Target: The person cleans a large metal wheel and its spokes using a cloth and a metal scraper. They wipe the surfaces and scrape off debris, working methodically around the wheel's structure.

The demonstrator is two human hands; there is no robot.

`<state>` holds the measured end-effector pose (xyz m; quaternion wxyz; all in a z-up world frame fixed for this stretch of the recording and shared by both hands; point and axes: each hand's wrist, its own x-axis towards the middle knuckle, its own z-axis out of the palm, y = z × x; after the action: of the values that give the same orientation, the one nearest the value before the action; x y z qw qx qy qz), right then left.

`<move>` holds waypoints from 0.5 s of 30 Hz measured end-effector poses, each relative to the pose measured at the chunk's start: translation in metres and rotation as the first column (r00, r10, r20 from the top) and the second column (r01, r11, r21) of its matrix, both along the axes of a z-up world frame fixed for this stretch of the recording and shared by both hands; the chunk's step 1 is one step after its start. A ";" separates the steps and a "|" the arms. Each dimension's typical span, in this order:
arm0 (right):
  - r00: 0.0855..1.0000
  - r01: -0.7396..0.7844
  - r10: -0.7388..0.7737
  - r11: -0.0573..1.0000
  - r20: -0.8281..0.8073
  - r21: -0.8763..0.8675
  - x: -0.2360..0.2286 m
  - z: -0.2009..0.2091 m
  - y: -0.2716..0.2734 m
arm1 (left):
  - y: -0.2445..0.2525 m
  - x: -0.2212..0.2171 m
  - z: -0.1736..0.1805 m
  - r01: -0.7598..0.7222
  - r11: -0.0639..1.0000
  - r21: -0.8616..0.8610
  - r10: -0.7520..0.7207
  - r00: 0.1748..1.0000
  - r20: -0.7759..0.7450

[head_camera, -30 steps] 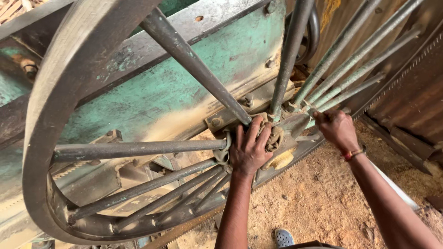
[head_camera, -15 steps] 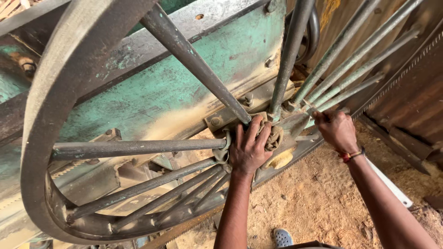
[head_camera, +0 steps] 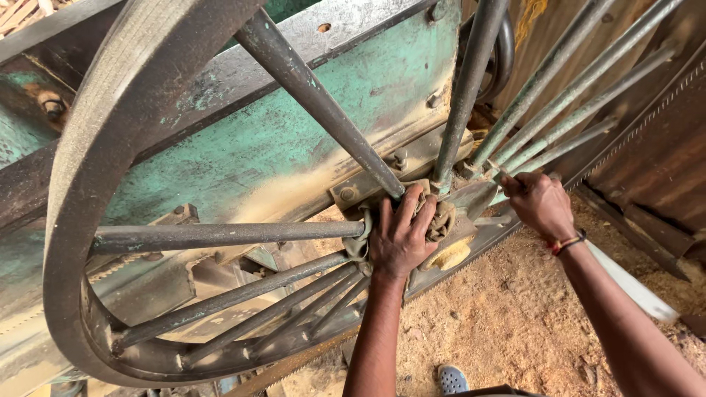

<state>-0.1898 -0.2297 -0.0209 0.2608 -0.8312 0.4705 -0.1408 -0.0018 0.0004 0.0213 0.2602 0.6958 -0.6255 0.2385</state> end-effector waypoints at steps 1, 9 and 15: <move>1.000 0.001 -0.001 1.000 0.013 -0.009 0.000 0.000 0.000 | 0.000 0.000 0.000 -0.008 1.000 0.004 0.008 1.000 -0.013; 0.999 0.036 -0.036 0.999 -0.025 0.005 0.002 -0.006 0.004 | 0.003 -0.002 -0.001 -0.045 0.999 -0.007 0.045 0.998 -0.045; 0.993 -0.108 0.096 0.975 0.074 0.193 -0.037 -0.006 -0.023 | 0.005 -0.005 -0.001 0.008 0.998 0.056 -0.002 0.993 -0.116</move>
<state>-0.2271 -0.2526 -0.0274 0.3637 -0.8193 0.4302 -0.1066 -0.0067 0.0056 0.0200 0.2768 0.7140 -0.6176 0.1793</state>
